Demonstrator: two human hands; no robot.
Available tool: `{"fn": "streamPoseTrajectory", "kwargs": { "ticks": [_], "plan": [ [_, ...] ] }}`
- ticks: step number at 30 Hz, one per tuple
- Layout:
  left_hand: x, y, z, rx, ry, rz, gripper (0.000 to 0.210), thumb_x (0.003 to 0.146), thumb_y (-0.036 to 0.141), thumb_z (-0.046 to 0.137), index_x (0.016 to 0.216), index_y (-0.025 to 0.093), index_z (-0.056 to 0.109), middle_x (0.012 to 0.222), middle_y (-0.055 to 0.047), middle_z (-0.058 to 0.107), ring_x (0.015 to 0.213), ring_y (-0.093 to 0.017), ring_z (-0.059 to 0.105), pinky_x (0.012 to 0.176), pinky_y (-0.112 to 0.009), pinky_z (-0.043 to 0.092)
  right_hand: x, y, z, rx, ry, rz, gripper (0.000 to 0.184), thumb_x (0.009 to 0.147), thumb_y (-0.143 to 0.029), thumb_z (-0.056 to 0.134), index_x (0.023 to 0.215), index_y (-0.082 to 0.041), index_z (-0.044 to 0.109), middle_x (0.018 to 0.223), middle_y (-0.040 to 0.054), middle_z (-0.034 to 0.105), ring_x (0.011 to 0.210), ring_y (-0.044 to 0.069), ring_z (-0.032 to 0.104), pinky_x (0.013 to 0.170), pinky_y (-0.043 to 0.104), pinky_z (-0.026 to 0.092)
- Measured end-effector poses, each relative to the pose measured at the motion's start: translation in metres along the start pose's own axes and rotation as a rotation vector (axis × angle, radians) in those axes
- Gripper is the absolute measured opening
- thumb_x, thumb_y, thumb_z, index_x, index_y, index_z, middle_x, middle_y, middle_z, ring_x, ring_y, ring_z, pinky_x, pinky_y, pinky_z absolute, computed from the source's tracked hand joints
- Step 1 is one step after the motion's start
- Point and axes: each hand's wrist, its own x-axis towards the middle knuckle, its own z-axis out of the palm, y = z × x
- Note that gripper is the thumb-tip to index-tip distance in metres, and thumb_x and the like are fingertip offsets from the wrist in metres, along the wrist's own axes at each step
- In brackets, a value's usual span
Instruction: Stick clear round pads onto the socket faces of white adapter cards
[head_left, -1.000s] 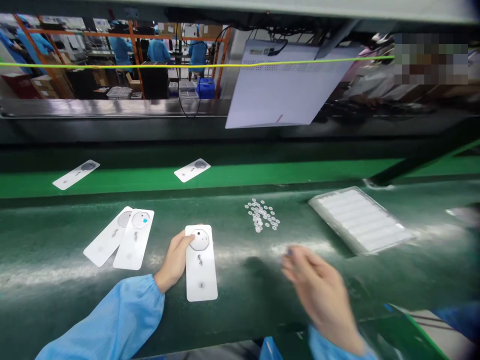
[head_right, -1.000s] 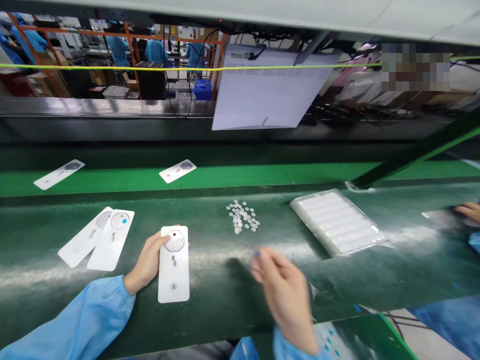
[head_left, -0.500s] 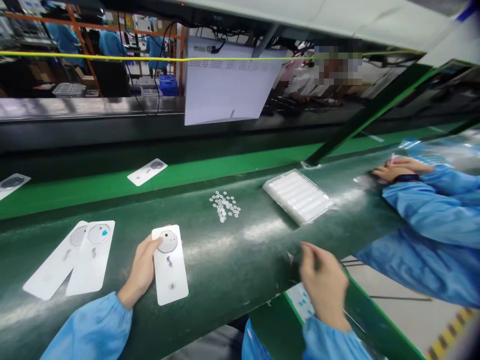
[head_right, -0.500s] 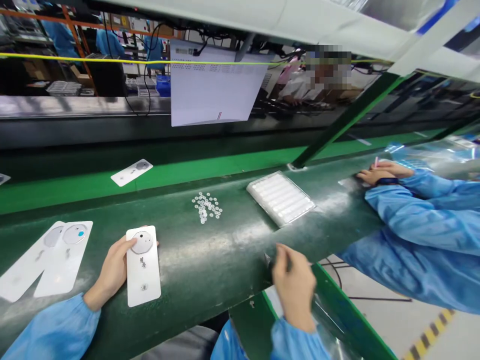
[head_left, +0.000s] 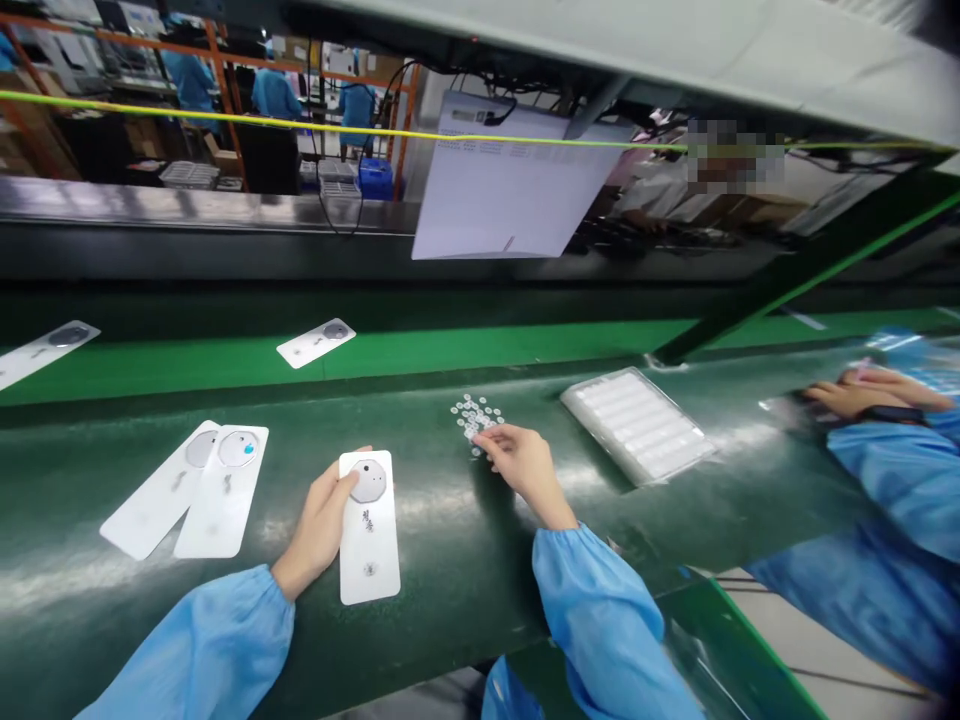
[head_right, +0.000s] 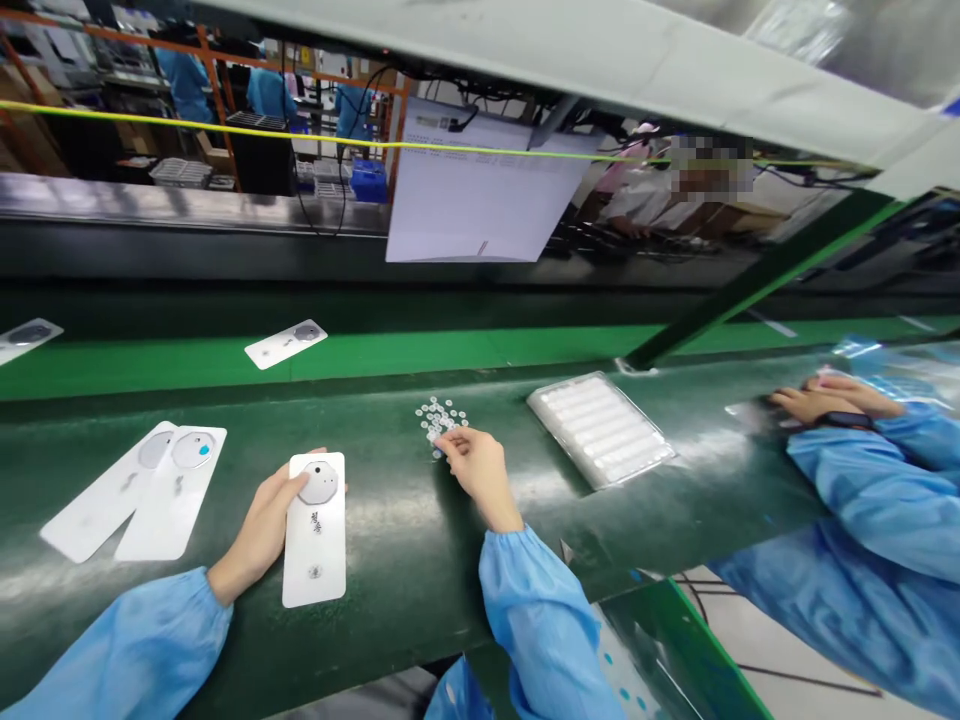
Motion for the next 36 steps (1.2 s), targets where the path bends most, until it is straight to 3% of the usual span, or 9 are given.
{"fn": "streamPoseTrajectory", "kwargs": {
  "ticks": [4,6,12,16,22,27,30,33,36],
  "plan": [
    [-0.005,-0.002,0.002,0.045,0.000,0.072,0.084,0.095,0.045,0.060,0.161,0.027,0.013,0.071,0.002,0.067,0.054,-0.015,0.060,0.053,-0.023,0.048,-0.011,-0.008,0.001,0.146,-0.063,0.072,0.059,0.067,-0.073,0.072,0.081,-0.015,0.074,0.068,0.0094,0.073,0.054,0.019,0.064,0.046,0.029,0.050],
    [-0.006,-0.003,0.002,0.058,-0.016,0.086,0.081,0.097,0.043,0.057,0.161,0.030,0.010,0.066,0.005,0.062,0.051,-0.013,0.057,0.051,-0.022,0.046,-0.016,-0.012,0.004,0.186,-0.093,0.091,0.062,0.066,-0.072,0.074,0.088,-0.014,0.075,0.075,0.0117,0.075,0.057,0.019,0.065,0.045,0.028,0.050],
    [-0.005,-0.003,0.001,0.162,-0.022,0.130,0.054,0.100,0.039,0.052,0.150,0.026,0.039,0.079,-0.001,0.069,0.059,-0.014,0.061,0.056,-0.024,0.048,-0.031,-0.039,0.008,0.268,-0.119,0.161,0.051,0.062,-0.059,0.085,0.082,-0.015,0.070,0.070,0.0088,0.073,0.049,0.015,0.060,0.037,0.022,0.040],
    [-0.005,-0.001,0.003,0.345,-0.005,0.223,0.029,0.096,0.035,0.056,0.115,0.019,0.071,0.106,-0.008,0.075,0.087,-0.021,0.070,0.074,-0.028,0.054,-0.054,-0.063,0.021,0.432,-0.208,0.088,0.039,0.066,-0.052,0.086,0.073,-0.017,0.071,0.056,0.0017,0.065,0.042,0.010,0.052,0.038,0.022,0.039],
    [-0.009,0.000,0.007,0.388,-0.040,0.275,0.026,0.084,0.036,0.075,0.101,0.018,0.081,0.110,-0.008,0.078,0.106,-0.027,0.071,0.098,-0.034,0.053,-0.086,-0.074,0.049,0.557,-0.467,0.121,0.032,0.078,-0.047,0.081,0.083,-0.016,0.076,0.066,0.0052,0.072,0.044,0.011,0.057,0.044,0.023,0.046],
    [-0.010,0.002,0.007,0.371,-0.046,0.267,0.029,0.091,0.039,0.066,0.101,0.017,0.082,0.107,-0.009,0.079,0.103,-0.028,0.072,0.094,-0.037,0.056,-0.086,-0.078,0.053,0.701,-0.555,0.201,0.034,0.081,-0.050,0.079,0.081,-0.017,0.070,0.066,0.0022,0.067,0.046,0.009,0.053,0.042,0.021,0.043],
    [-0.008,0.004,0.005,0.358,0.004,0.232,0.032,0.091,0.042,0.065,0.100,0.017,0.082,0.105,-0.010,0.079,0.103,-0.031,0.072,0.095,-0.040,0.055,-0.087,-0.072,0.015,0.703,-0.490,0.218,0.035,0.080,-0.050,0.080,0.081,-0.018,0.066,0.067,0.0008,0.063,0.047,0.009,0.050,0.042,0.021,0.042],
    [-0.006,0.005,0.002,0.389,0.032,0.242,0.032,0.088,0.046,0.068,0.097,0.018,0.083,0.106,-0.009,0.079,0.104,-0.032,0.072,0.099,-0.043,0.054,-0.106,-0.041,-0.064,0.606,-0.304,0.224,0.034,0.082,-0.050,0.078,0.079,-0.021,0.062,0.064,-0.0006,0.058,0.045,0.010,0.047,0.040,0.021,0.039],
    [-0.002,0.005,-0.001,0.483,0.057,0.243,0.038,0.085,0.052,0.069,0.099,0.019,0.082,0.108,-0.009,0.079,0.104,-0.032,0.072,0.097,-0.042,0.055,-0.152,0.007,-0.147,0.437,0.027,0.227,0.038,0.085,-0.058,0.070,0.073,-0.024,0.057,0.052,-0.0051,0.049,0.038,0.011,0.039,0.032,0.021,0.033]
  ]
}}
